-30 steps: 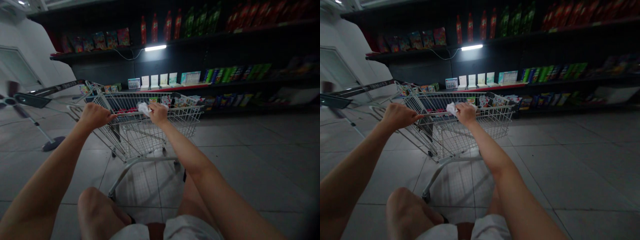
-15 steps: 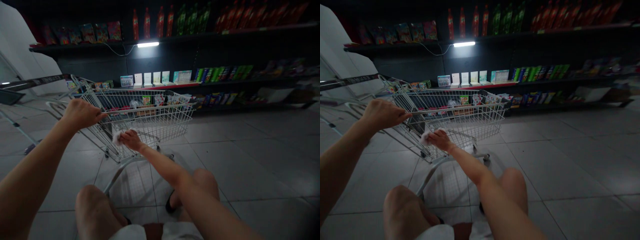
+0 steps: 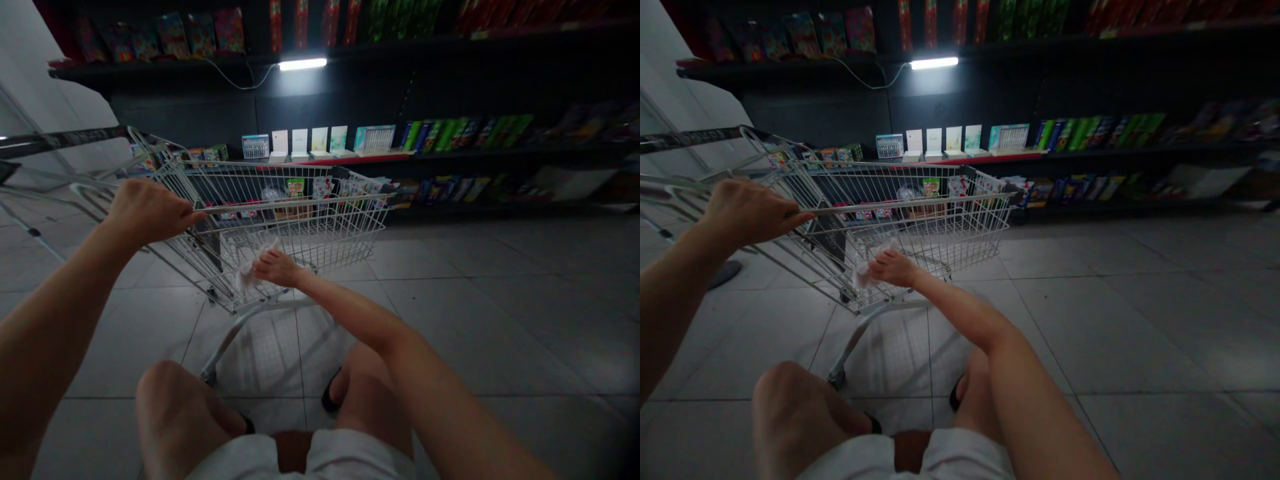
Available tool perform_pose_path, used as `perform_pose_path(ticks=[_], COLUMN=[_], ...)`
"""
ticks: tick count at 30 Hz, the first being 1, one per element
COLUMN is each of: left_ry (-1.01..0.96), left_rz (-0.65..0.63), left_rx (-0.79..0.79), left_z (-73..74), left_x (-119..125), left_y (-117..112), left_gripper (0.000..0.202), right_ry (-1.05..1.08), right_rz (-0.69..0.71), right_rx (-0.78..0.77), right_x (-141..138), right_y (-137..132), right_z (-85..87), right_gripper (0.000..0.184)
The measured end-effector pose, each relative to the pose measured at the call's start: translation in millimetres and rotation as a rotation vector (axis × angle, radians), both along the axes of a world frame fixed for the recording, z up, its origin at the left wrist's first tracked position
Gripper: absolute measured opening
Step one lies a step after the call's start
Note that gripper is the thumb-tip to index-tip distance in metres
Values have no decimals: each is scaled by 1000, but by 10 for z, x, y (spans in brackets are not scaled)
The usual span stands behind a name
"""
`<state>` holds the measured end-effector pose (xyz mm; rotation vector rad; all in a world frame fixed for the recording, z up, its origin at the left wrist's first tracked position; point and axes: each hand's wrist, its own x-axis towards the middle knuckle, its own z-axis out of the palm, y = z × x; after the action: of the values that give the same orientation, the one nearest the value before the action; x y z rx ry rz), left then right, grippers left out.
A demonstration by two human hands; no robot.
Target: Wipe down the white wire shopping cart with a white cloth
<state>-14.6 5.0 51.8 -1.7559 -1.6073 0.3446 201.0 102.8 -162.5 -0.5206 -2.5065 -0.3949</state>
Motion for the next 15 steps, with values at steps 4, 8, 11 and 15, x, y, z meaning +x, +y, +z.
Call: perform_pose_path(ticks=[4,8,11,15], left_ry=[-27,5,5,-28], left_rz=[4,34,50,41], left_rx=[50,38,45,38], left_z=[-36,-26,-10,-9], left_x=[-35,-3,19,13], left_y=[-31,-87,-96,-85], left_gripper=[84,85,86,86], right_ry=[363,307,140,34], right_rz=[-115,-135,-116,-84], right_rx=[89,55,-55,-140], right_x=[-177,-66,217,480], right_y=[384,283,-7,-183], right_z=[203,-331,-754,-759], right_gripper=[20,19,21,32])
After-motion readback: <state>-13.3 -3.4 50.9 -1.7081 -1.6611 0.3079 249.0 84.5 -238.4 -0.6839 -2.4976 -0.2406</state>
